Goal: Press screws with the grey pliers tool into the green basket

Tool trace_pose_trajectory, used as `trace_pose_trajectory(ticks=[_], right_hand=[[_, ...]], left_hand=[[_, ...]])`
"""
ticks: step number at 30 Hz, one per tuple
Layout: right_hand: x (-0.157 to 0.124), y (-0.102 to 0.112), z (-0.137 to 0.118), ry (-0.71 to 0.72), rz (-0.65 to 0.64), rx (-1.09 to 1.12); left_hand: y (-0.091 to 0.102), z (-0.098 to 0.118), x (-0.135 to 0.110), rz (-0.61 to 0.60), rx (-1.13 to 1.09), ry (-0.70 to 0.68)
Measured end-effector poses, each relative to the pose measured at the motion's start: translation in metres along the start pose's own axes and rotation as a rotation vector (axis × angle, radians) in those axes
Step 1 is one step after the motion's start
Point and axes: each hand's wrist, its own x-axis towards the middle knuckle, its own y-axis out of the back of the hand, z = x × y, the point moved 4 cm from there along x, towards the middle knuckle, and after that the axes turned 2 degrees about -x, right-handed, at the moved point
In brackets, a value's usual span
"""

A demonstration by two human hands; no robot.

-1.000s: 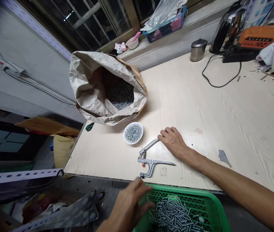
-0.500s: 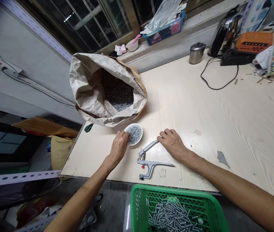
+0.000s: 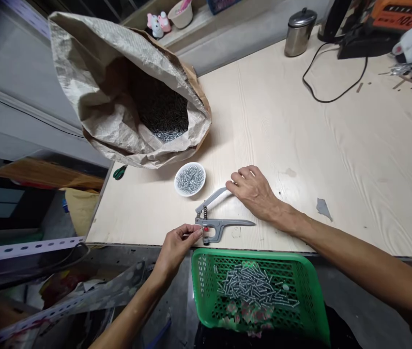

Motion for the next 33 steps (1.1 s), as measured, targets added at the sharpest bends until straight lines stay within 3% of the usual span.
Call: trace_pose_trajectory(ticks=[6,17,27,33], right_hand=[[-0.002,-0.001,0.0,-0.006,-0.007,-0.005],[-0.004,-0.006,-0.001,0.003,-0.053,0.0],[-0.006,-0.018,-0.002,-0.007,-0.13,0.018],[-0.007,-0.025,0.0,-0.011,-0.179,0.025]], left_hand=[[-0.005,-0.007,0.005,0.0,-0.028,0.034],[-0.004,-0.014,0.004,0.042,0.137,-0.014],[-0.003,0.004,0.017,-0.207,0.45,0.011],[-0.006,0.003,0.021,-0.238,0.473,0.043]])
